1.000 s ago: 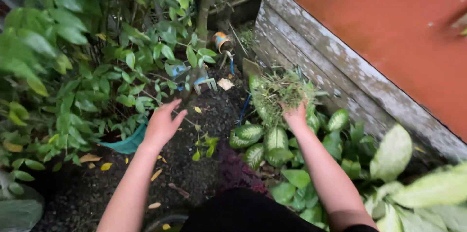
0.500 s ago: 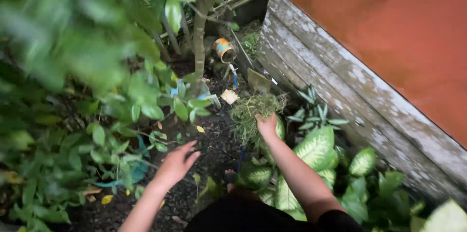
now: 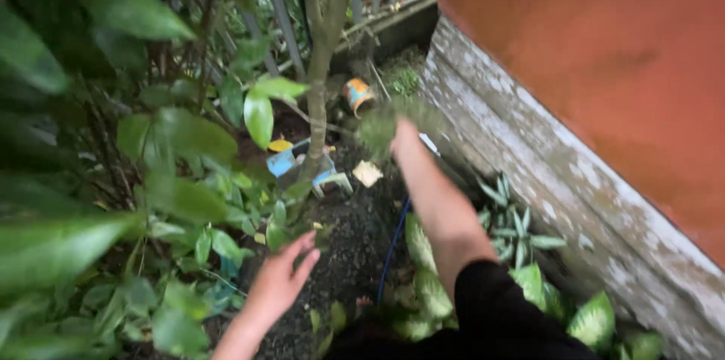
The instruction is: Pulling weeds and grass from potted plants and the surrounding ground in an outdoor garden.
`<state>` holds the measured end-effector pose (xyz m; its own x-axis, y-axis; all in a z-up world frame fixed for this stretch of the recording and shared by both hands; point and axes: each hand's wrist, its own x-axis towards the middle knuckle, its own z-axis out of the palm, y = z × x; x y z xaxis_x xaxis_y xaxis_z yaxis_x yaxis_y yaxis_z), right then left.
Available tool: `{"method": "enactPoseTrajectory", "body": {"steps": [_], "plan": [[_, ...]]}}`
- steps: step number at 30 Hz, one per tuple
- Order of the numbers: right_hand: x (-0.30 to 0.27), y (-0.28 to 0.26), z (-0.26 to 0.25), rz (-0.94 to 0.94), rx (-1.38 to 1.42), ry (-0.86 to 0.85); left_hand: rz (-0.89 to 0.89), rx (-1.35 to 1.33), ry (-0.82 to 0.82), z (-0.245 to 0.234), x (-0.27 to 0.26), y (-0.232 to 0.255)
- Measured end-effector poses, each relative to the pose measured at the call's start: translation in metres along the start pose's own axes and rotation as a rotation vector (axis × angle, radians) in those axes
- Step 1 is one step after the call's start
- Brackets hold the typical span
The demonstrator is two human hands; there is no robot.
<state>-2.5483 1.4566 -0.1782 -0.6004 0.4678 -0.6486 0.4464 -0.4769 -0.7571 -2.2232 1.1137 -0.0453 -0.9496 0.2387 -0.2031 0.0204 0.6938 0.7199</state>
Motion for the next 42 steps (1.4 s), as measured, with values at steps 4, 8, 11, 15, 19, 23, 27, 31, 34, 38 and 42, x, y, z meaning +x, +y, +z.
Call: {"method": "enactPoseTrajectory", "body": {"steps": [4, 8, 11, 15, 19, 23, 27, 31, 34, 38, 42], "plan": [[-0.031, -0.159, 0.042, -0.22, -0.118, -0.122, -0.132, 0.024, -0.122, -0.009, -0.016, 0.009], [-0.014, -0.181, 0.042, -0.163, -0.37, -0.19, 0.193, 0.052, 0.041, -0.002, -0.018, -0.023], [0.06, -0.13, 0.024, -0.379, -0.3, -0.101, -0.062, 0.08, -0.066, -0.017, -0.017, -0.003], [0.101, -0.025, -0.037, -0.404, -0.307, 0.1, -0.168, 0.115, -0.08, -0.033, -0.013, 0.014], [0.132, 0.052, -0.111, -0.256, -0.562, 0.136, -0.242, 0.174, -0.158, -0.035, 0.009, 0.029], [0.11, 0.07, -0.153, -0.443, -0.46, 0.133, -0.19, 0.226, -0.196, -0.034, 0.041, 0.056], [0.075, 0.065, -0.194, -0.585, -0.795, 0.072, 0.066, 0.214, 0.0, -0.021, 0.072, 0.052], [-0.026, 0.034, -0.231, -0.787, -0.861, -0.096, 0.118, 0.183, -0.032, -0.009, 0.102, 0.058], [-0.089, 0.034, -0.267, -0.793, -0.843, -0.121, 0.184, 0.231, -0.076, 0.015, 0.125, 0.034], [-0.189, 0.029, -0.316, -0.829, -0.773, -0.053, 0.325, 0.26, -0.167, 0.025, 0.136, 0.04], [-0.252, 0.064, -0.375, -0.959, -0.848, 0.149, 0.378, 0.304, -0.265, 0.03, 0.133, 0.038]]}}
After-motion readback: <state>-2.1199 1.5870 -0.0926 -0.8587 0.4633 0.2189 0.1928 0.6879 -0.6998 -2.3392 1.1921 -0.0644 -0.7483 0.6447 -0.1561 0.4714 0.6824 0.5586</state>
